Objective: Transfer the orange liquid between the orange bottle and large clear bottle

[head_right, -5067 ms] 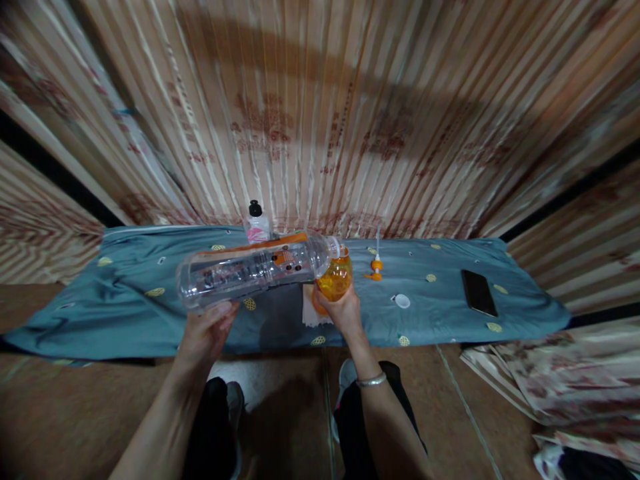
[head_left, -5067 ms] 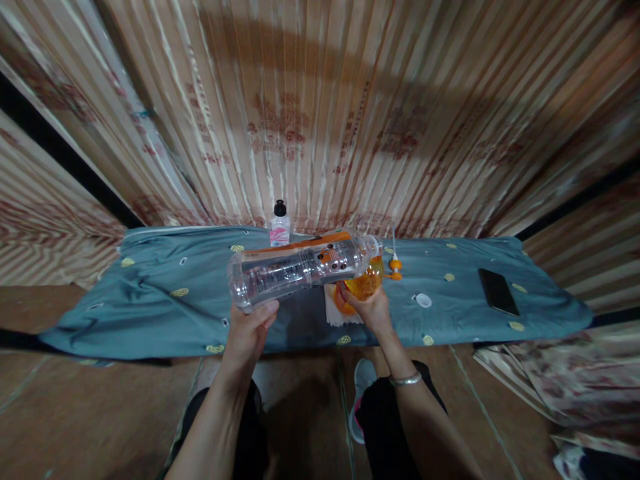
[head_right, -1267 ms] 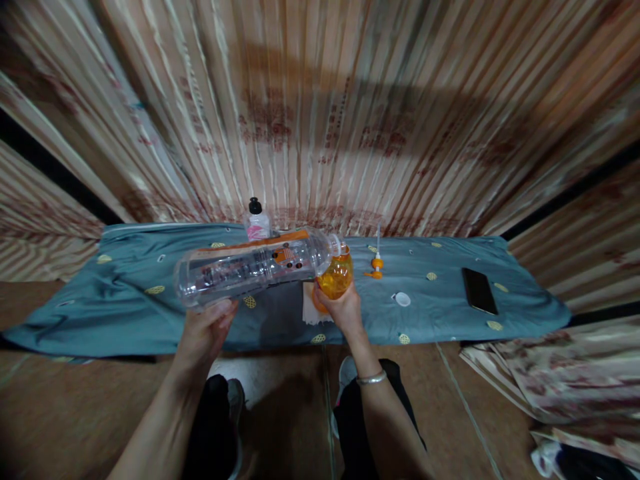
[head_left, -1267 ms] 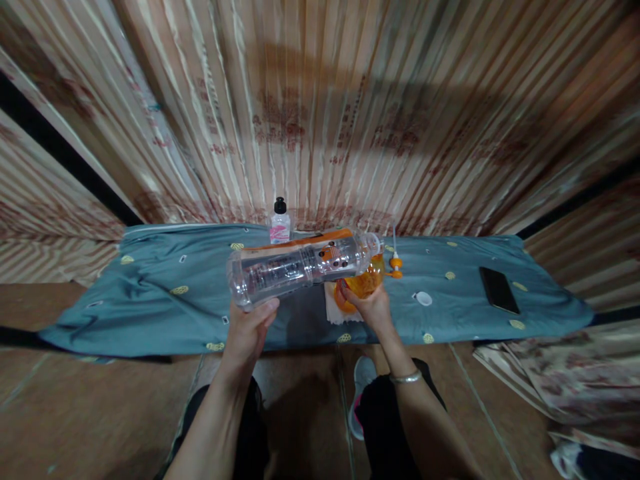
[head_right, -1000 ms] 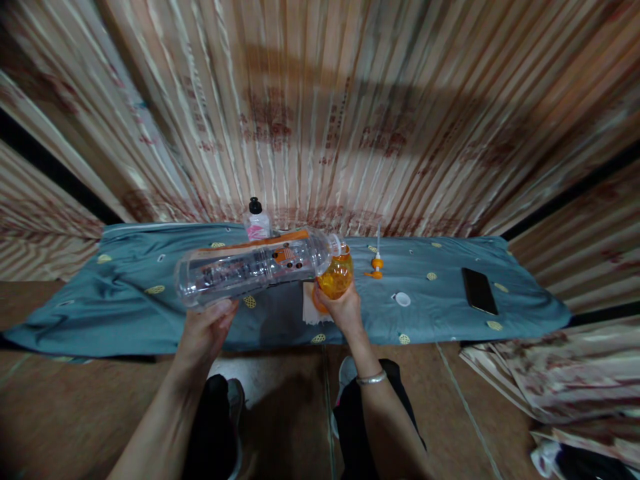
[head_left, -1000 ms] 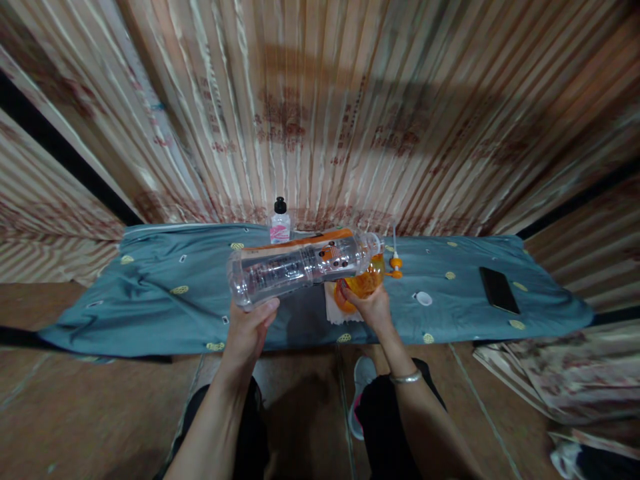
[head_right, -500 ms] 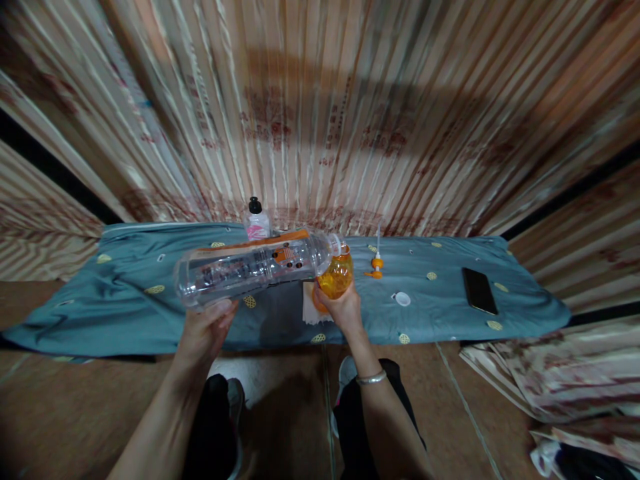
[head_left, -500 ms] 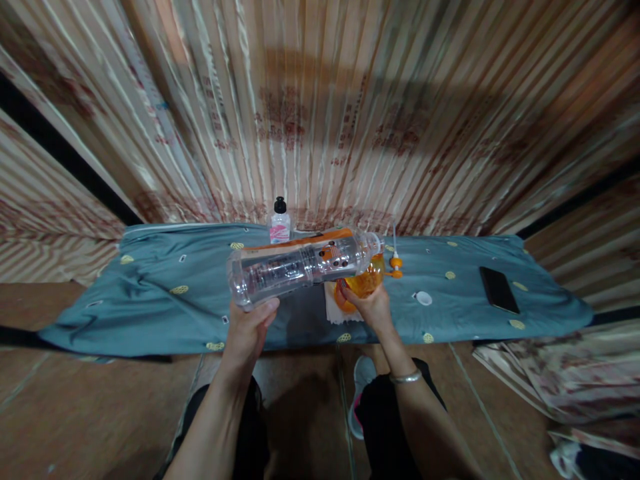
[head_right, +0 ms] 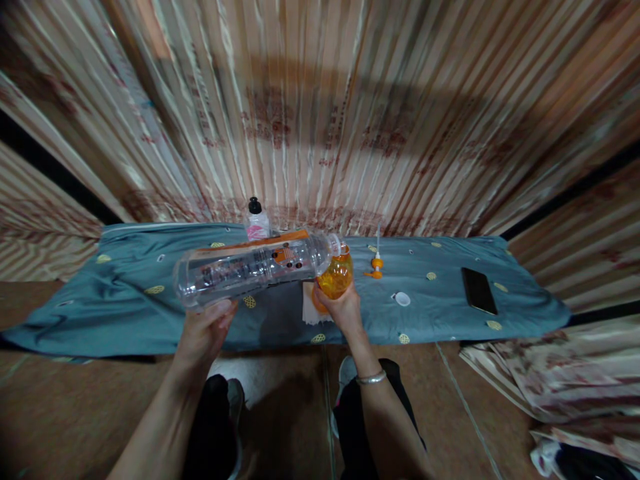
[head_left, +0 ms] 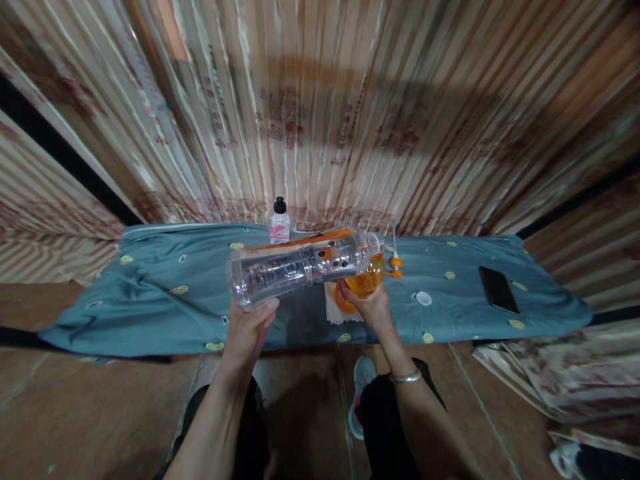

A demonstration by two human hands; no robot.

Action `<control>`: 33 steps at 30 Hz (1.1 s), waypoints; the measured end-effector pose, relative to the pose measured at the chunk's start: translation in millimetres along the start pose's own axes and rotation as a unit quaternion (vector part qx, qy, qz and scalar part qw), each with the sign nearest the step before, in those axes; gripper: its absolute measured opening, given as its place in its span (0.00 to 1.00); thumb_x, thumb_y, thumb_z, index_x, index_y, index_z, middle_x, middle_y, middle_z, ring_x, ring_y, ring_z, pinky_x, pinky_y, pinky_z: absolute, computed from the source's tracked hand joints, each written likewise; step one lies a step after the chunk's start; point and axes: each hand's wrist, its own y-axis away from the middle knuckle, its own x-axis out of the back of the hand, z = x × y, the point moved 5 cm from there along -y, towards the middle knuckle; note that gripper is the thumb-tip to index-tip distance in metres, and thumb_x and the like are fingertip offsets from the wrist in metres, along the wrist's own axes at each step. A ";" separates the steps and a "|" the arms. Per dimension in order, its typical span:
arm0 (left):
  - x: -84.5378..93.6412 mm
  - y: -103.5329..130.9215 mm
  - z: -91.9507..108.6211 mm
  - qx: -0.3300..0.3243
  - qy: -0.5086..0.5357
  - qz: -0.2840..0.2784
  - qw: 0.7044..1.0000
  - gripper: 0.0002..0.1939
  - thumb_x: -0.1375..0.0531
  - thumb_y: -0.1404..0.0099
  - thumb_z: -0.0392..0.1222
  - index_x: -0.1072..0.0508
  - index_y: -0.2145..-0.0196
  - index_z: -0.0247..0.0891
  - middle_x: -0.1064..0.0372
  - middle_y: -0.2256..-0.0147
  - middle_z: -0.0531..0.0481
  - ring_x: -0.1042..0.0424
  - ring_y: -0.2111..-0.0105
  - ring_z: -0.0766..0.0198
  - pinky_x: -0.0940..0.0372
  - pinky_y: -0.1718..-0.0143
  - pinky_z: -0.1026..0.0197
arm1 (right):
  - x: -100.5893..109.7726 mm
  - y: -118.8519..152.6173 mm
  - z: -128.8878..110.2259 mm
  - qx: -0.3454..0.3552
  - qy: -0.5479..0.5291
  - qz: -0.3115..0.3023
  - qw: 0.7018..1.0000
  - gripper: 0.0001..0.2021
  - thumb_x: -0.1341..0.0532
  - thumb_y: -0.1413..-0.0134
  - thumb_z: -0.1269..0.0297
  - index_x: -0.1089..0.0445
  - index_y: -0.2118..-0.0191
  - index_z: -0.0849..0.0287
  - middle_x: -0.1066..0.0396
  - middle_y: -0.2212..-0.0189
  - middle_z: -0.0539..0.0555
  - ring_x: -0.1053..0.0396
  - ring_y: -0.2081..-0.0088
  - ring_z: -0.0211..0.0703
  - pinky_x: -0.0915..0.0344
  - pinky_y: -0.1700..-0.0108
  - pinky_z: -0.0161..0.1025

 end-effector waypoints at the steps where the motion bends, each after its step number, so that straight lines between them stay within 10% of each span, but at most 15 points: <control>1: 0.9 0.0 -0.6 0.002 0.001 0.006 1.000 0.23 0.25 0.60 0.36 0.21 0.63 0.41 0.34 0.79 0.58 0.47 0.82 0.74 0.53 0.82 0.72 | -0.1 0.1 0.4 -0.005 -0.003 0.000 1.000 0.32 0.23 0.58 0.51 0.28 0.47 0.55 0.16 0.57 0.58 0.17 0.53 0.59 0.20 0.54 0.48; 33: -0.1 0.0 0.0 0.008 -0.009 0.008 1.000 0.27 0.26 0.61 0.37 0.20 0.58 0.40 0.35 0.79 0.59 0.50 0.83 0.75 0.55 0.82 0.70 | 2.1 1.0 -0.1 -0.032 -0.007 0.013 0.999 0.34 0.22 0.62 0.50 0.29 0.48 0.56 0.16 0.55 0.60 0.17 0.53 0.57 0.20 0.53 0.47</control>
